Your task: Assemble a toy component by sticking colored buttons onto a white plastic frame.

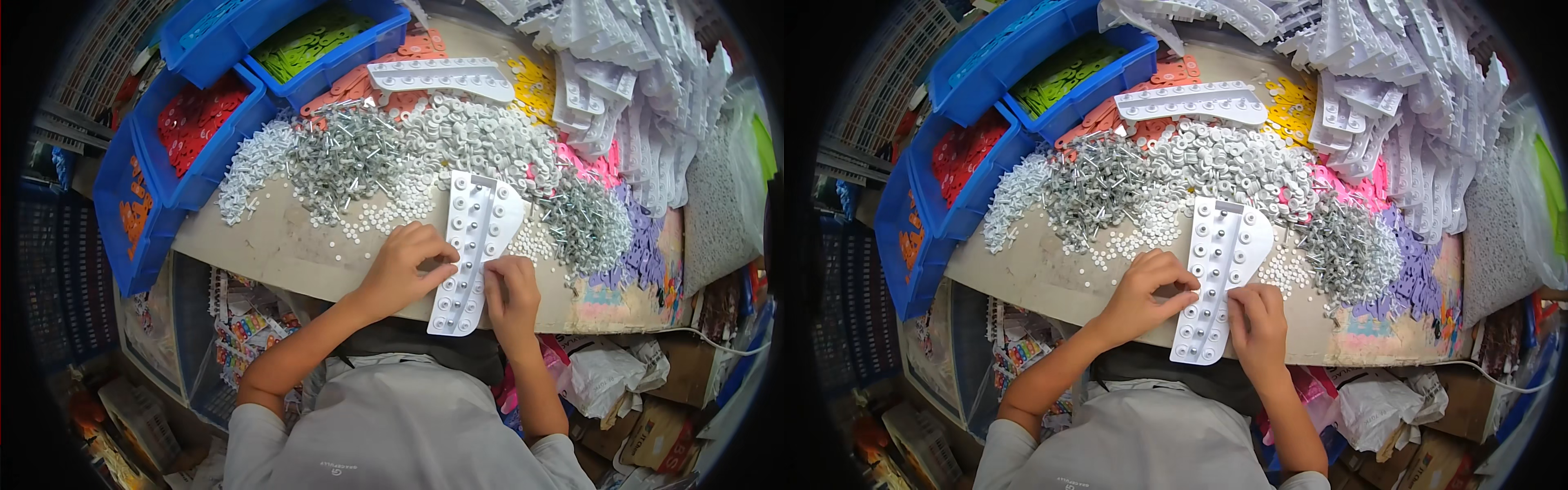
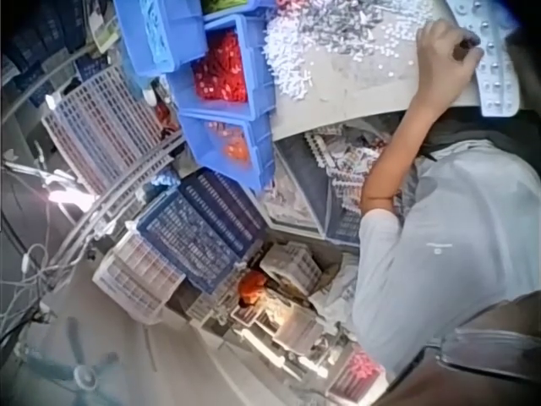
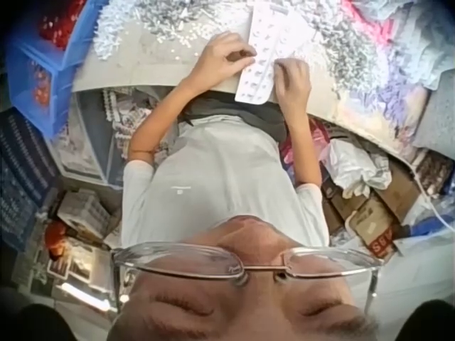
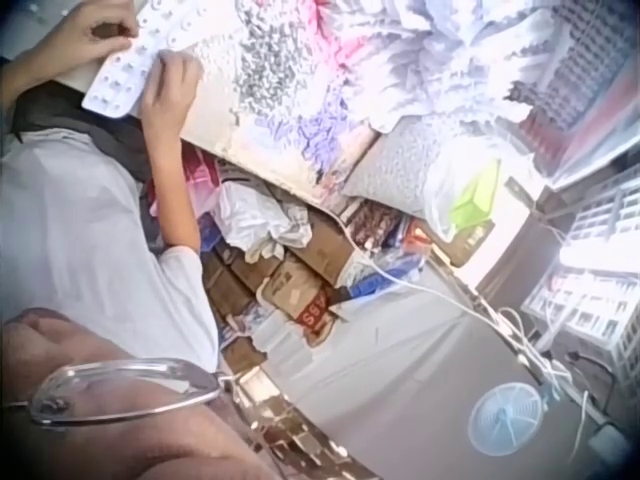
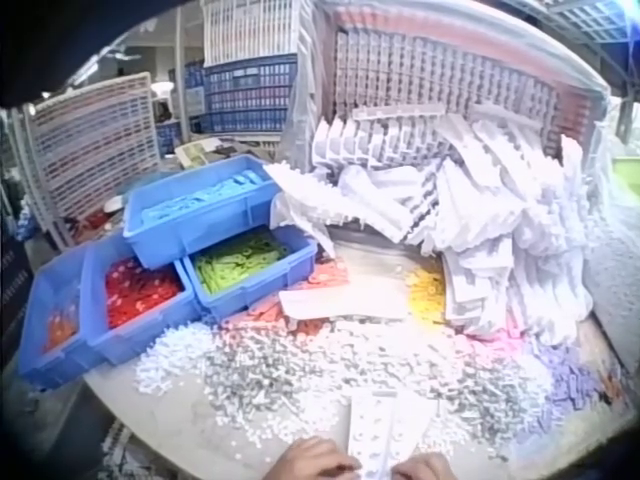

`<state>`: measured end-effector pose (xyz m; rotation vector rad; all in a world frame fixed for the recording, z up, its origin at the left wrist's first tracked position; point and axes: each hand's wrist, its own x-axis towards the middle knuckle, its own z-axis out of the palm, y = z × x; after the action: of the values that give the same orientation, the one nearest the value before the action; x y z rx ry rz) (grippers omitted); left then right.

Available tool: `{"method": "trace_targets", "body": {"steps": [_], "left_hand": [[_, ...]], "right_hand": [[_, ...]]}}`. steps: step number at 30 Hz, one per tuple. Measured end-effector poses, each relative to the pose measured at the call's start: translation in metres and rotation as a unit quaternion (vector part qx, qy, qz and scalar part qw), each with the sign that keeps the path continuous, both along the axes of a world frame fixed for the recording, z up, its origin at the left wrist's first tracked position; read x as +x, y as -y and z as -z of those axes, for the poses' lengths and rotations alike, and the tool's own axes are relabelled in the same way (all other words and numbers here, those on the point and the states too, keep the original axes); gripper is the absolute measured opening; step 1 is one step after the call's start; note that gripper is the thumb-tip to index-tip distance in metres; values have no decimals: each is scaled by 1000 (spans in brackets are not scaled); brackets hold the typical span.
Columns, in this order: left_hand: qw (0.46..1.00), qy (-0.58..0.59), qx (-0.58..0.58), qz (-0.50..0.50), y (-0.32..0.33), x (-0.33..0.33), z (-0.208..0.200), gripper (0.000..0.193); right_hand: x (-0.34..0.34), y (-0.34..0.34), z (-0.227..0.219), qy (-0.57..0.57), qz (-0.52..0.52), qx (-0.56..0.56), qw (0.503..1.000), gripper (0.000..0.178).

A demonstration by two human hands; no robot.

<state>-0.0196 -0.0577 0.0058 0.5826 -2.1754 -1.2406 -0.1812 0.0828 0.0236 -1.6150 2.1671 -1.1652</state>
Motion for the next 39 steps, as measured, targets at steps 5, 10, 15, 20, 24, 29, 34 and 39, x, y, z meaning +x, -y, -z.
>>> {"method": "trace_targets", "body": {"steps": [5, 10, 15, 20, 24, 29, 34, 39], "left_hand": [[998, 51, -18, 14, 2, -3, -16, 10], [993, 89, -27, 68, 10, 0, -19, 9], [996, 43, 13, 84, 21, 1, -10, 7], [994, 56, -88, -36, 41, -2, -14, 6], [952, 105, -263, -117, 67, -18, -22, 7], [924, 173, -326, -103, 83, -30, 0, 9], [927, 169, -319, -103, 83, -33, 1, 12], [944, 144, -283, -86, 82, -30, -7, 16]], "right_hand": [[0, -3, 9, -63, -4, -35, 997, 17], [-2, 1, 1, -85, -25, -30, 996, 15], [-6, 3, 0, 24, -15, 20, 999, 13], [-11, 1, 1, 27, -22, 17, 999, 12], [-11, 2, -4, 7, -33, 12, 999, 11], [-23, 1, -11, -22, -79, -10, 997, 7], [-46, 9, -12, -53, 81, -12, 995, 7], [-76, 42, -15, -168, 105, -16, 980, 10]]}}
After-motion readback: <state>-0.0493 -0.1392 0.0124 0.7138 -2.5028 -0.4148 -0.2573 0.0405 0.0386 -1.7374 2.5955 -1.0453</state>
